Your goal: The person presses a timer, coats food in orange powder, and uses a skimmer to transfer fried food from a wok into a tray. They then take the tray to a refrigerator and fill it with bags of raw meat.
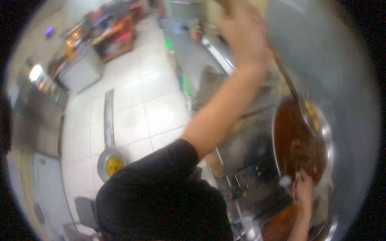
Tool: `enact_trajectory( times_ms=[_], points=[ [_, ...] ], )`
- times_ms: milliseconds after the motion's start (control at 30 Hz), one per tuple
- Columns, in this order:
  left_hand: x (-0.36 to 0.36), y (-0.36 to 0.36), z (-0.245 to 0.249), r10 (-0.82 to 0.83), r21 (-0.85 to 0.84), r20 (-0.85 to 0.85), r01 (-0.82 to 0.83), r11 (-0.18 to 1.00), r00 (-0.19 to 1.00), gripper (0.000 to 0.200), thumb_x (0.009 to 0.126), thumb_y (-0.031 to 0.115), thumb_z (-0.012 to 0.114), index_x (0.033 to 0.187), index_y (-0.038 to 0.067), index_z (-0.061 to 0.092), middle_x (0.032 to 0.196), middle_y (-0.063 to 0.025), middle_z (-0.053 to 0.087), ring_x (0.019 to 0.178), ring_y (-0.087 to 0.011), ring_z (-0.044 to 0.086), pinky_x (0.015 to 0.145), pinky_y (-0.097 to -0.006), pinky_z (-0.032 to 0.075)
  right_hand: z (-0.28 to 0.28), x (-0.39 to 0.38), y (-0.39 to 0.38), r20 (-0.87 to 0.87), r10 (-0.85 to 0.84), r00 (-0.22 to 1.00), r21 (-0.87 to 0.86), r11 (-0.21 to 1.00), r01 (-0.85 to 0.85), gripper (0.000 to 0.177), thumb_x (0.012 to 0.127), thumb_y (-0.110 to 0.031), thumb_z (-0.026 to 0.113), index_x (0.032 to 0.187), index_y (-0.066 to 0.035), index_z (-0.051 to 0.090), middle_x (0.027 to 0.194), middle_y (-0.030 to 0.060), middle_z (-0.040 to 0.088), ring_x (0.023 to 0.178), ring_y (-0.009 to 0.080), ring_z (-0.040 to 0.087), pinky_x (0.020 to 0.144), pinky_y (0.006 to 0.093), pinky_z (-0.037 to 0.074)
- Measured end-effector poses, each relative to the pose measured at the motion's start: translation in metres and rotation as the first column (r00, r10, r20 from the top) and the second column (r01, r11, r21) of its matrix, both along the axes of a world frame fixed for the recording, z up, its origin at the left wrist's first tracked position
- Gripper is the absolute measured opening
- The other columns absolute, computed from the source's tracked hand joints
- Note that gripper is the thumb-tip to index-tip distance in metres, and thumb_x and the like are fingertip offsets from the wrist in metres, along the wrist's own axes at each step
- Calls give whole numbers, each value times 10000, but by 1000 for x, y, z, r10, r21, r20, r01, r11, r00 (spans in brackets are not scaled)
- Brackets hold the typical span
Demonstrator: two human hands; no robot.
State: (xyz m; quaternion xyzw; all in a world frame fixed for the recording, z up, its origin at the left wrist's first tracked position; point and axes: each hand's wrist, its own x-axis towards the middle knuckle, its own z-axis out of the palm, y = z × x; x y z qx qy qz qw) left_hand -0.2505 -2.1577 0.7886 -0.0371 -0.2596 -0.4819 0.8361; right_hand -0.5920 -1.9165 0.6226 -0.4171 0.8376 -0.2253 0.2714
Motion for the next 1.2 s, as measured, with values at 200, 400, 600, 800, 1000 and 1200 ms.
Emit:
enact_trajectory(
  times_ms=[200,400,600,800,1000,1200],
  points=[
    [3,14,9,44,-65,-83,-50,997,996,454,978,467,651,755,117,464,671,96,394,594,-22,312,547,-240,236,9,6,8,291,-190,938,-56,975,215,467,1010,-110,437,1461,8,465,629,38,517,425,121,451,395,275,397],
    [6,18,12,52,-43,-85,-56,998,995,428,989,436,647,770,102,492,672,95,394,609,-26,319,555,-239,243,13,-3,18,316,-103,943,-53,991,126,335,1030,-209,463,1305,-72,599,630,23,504,426,91,418,366,262,324],
    [9,41,0,290,194,441,-406,893,849,430,1092,343,434,1380,23,435,657,38,369,534,-76,356,473,-223,347,25,9,-5,294,5,956,-195,979,55,328,1052,-303,494,1218,-63,646,570,-23,472,428,66,379,396,239,291],
    [-30,-52,-50,306,-95,26,-303,948,952,388,1006,459,532,771,179,400,606,55,377,492,-80,336,479,-260,299,-7,-56,0,451,-53,891,-214,963,166,464,1048,-183,484,1487,-38,443,706,-6,519,461,64,419,420,227,365],
    [-48,-55,-44,226,-131,112,-211,969,968,379,1005,413,458,712,191,364,589,38,363,471,-116,343,495,-286,339,0,-60,29,389,-148,909,-163,960,226,451,1062,-173,454,1501,-74,428,672,-19,485,451,54,393,401,216,335],
    [-81,-38,-33,174,-65,-18,-175,982,985,258,941,220,478,745,169,319,661,27,345,528,-100,336,541,-233,363,4,-74,54,355,-183,917,-185,947,261,458,1066,-170,443,1516,-90,420,652,-19,494,441,56,393,395,225,335]
  ],
)
